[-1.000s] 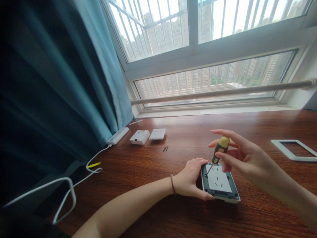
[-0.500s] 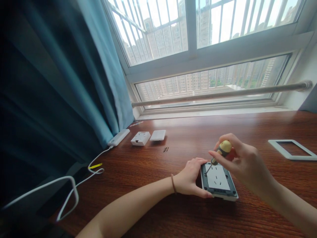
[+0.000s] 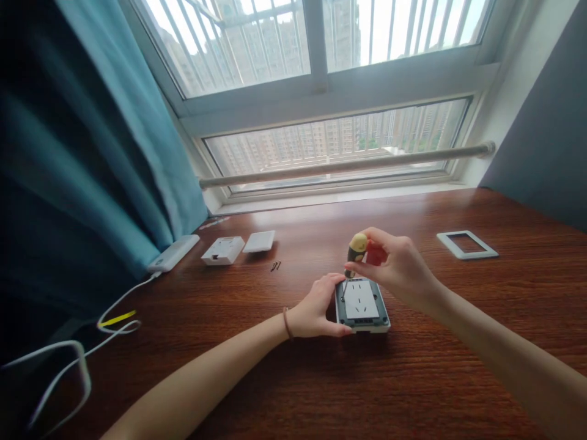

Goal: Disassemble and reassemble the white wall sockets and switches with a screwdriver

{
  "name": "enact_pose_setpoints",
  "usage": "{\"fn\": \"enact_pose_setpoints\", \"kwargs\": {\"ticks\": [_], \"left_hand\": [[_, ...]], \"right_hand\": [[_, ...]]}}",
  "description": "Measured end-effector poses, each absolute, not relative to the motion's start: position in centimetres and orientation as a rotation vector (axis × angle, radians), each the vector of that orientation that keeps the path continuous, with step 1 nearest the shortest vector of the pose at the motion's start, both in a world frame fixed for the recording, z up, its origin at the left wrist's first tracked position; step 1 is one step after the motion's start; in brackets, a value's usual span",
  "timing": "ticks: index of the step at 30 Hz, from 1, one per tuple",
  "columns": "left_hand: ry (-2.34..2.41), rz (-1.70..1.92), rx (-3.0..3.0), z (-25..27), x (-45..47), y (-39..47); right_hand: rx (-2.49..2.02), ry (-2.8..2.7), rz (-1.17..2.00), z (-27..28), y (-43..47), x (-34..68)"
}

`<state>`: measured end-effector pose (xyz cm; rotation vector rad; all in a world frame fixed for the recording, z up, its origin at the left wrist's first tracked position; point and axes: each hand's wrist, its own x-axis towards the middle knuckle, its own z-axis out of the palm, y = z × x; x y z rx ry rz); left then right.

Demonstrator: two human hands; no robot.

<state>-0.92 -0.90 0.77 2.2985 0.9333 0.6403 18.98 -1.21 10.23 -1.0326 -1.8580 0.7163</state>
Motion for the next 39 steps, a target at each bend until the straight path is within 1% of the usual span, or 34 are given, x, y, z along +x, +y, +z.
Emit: {"fn": "enact_pose_setpoints", "kwargs": {"ticks": [6, 8, 10, 14, 16, 18, 20, 22, 27, 29, 30, 32, 36, 39], "left_hand": [[0.923, 0.628, 2.301, 0.5, -1.0, -0.7], [0.937, 0.621, 2.292, 0.5, -1.0, -0.7], [0.949, 0.608, 2.284, 0.5, -0.9, -0.7], [0.950, 0.602, 2.277, 0.7, -0.9, -0.7], [0.946, 0.609, 2.278, 0.7, -0.9, -0.7], [0.941, 0.619, 2.282, 0.7, -0.9, -0.7], [0.937, 0.627, 2.288, 0.7, -0.9, -0.7], [0.940, 0.627, 2.287, 0.7, -0.8, -0.7], [0.971, 0.607, 2.266, 0.6, -0.8, -0.8], [0.973, 0.600, 2.267, 0.6, -0.8, -0.8], [0.973, 0.600, 2.268, 0.6, -0.8, -0.8], [0.974, 0.596, 2.269, 0.6, -0.8, -0.8], [0.977, 0.578, 2.281, 0.7, -0.8, -0.7], [0.970, 0.577, 2.300, 0.8, -0.8, -0.7]], "right_hand": [[-1.064, -1.867, 0.496, 9.2, -2.1, 17.4], [-1.068, -1.817, 0.475, 9.0, -2.2, 17.1], [-1.050, -1.764, 0.593, 8.9, -2.1, 17.2], [-0.945, -1.709, 1.060, 9.5, -1.3, 18.1], [-0.889, -1.738, 1.230, 10.1, -0.9, 18.8], [-0.842, -1.782, 1.338, 10.6, -0.6, 19.4], [-0.830, -1.802, 1.370, 10.8, -0.7, 19.7], [-0.867, -1.811, 1.277, 10.7, -0.8, 19.7], [-1.086, -1.844, 0.715, 9.5, -0.8, 18.9], [-1.134, -1.808, 0.587, 8.9, -0.6, 18.5], [-1.134, -1.781, 0.570, 8.7, -0.6, 18.4], [-1.088, -1.748, 0.664, 8.5, -0.5, 18.1], [-0.957, -1.729, 1.100, 9.4, -0.5, 18.4], [-0.854, -1.732, 1.299, 10.6, -0.4, 19.4]]}}
